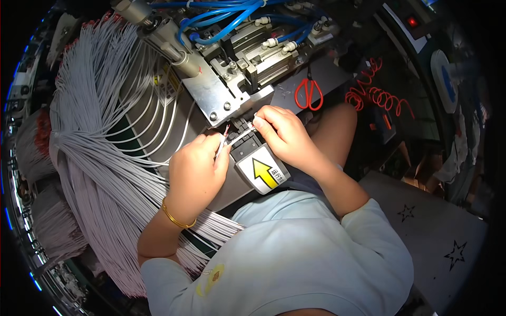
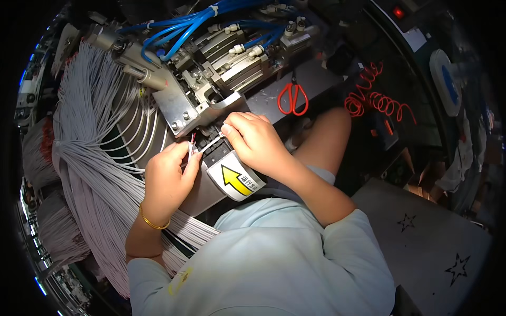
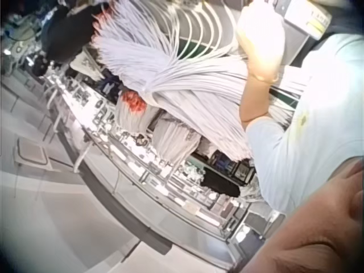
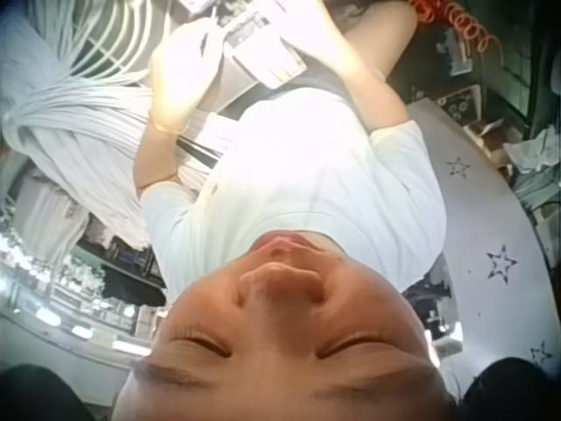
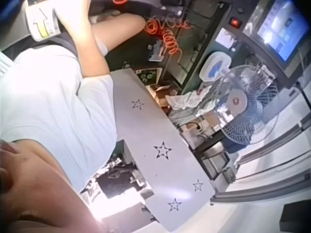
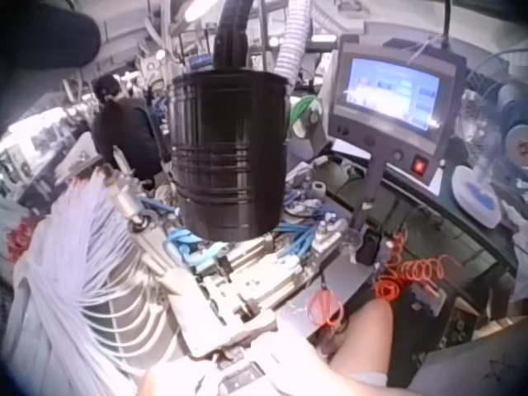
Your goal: The person repeatedly takes wires from a bundle, aligns the colored wire ends into a connector terminal, and feeds them into a machine fixture.
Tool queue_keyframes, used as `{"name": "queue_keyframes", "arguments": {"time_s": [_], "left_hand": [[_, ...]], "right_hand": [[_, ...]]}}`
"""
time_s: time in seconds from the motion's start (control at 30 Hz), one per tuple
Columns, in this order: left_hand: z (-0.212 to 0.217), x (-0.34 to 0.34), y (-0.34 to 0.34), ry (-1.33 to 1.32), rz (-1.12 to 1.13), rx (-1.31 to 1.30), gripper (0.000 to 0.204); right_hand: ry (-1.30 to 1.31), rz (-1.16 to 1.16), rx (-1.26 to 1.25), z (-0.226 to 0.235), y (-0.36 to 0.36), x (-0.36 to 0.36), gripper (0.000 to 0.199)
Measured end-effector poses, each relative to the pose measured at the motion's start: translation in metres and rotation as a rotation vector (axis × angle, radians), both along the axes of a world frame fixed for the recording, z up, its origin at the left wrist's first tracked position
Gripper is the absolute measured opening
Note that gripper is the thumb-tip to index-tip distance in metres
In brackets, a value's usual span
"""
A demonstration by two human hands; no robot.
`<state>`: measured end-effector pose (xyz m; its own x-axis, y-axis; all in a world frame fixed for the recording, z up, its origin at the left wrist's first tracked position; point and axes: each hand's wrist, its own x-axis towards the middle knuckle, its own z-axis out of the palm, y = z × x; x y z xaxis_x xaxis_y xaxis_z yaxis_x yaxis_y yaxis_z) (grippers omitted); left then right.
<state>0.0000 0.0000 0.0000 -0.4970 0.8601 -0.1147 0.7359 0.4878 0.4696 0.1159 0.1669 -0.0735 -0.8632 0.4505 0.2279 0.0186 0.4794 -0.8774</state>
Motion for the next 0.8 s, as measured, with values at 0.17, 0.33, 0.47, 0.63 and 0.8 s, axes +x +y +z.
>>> {"name": "queue_keyframes", "arguments": {"time_s": [0.17,0.33,0.47,0.63,0.8], "left_hand": [[-0.003,0.009,0.003,0.103,0.003,0.117,0.010],[0.002,0.015,0.004,0.076,-0.107,0.194,0.010],[-0.002,0.015,0.004,0.076,-0.151,0.164,0.009],[-0.007,0.014,0.005,0.129,-0.172,0.147,0.010],[-0.008,0.015,0.005,0.147,-0.186,0.139,0.011]], "right_hand": [[-0.027,0.069,-0.094,0.002,0.004,-0.002,0.017],[0.054,0.042,0.026,0.002,0.001,0.000,0.016],[0.034,0.058,-0.037,0.002,0.004,-0.002,0.016],[-0.003,0.085,-0.074,0.001,0.005,-0.001,0.015],[0.020,0.088,-0.017,0.000,0.006,-0.001,0.014]]}}
